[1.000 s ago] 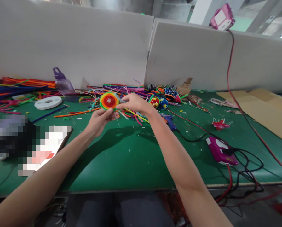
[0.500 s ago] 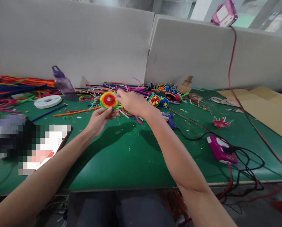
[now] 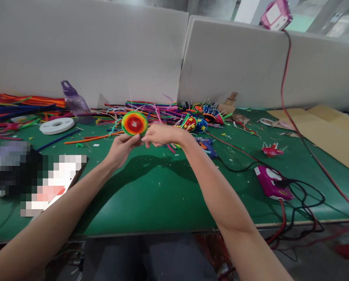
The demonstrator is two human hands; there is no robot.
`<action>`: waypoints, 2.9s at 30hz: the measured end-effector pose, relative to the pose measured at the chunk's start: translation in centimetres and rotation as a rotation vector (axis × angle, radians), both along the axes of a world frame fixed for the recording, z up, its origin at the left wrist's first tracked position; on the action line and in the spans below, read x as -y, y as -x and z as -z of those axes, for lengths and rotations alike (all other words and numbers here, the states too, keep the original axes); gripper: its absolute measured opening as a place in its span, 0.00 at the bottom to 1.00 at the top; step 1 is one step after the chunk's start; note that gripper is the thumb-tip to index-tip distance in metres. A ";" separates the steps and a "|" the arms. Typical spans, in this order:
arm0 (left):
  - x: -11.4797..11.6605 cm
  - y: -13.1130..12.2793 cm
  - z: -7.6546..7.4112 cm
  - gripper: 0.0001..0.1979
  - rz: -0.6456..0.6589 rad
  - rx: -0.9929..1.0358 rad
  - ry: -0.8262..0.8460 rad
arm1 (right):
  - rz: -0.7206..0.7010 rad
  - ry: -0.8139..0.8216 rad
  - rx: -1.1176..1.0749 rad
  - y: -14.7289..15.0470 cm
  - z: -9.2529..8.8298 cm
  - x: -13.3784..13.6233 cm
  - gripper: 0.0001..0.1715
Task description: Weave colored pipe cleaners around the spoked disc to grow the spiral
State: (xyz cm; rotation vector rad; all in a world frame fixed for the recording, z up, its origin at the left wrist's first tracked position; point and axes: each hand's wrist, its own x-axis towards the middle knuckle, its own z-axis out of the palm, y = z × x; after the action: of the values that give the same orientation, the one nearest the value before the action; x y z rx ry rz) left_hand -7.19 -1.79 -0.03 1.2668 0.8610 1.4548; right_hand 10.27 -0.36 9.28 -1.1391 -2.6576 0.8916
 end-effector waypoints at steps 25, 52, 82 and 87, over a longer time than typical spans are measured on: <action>-0.4 0.3 -0.1 0.12 -0.073 -0.018 -0.055 | 0.127 0.057 0.008 -3.2 -0.6 -1.2 0.13; -0.6 0.6 0.1 0.15 0.015 -0.021 0.016 | 0.062 -0.236 -0.231 -4.3 -1.9 -1.5 0.09; -0.3 0.6 -0.3 0.13 -0.188 -0.122 -0.105 | 0.214 0.208 -1.072 2.0 5.2 -3.5 0.12; -0.3 0.8 -0.5 0.13 -0.157 -0.124 -0.111 | 0.196 0.177 -1.008 1.4 4.8 -3.2 0.13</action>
State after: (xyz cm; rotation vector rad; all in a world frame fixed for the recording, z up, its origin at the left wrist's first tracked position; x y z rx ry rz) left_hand -7.99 -1.46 0.45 1.4097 0.9923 1.5793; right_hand 8.87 2.87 4.43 -0.6658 -1.6498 1.2377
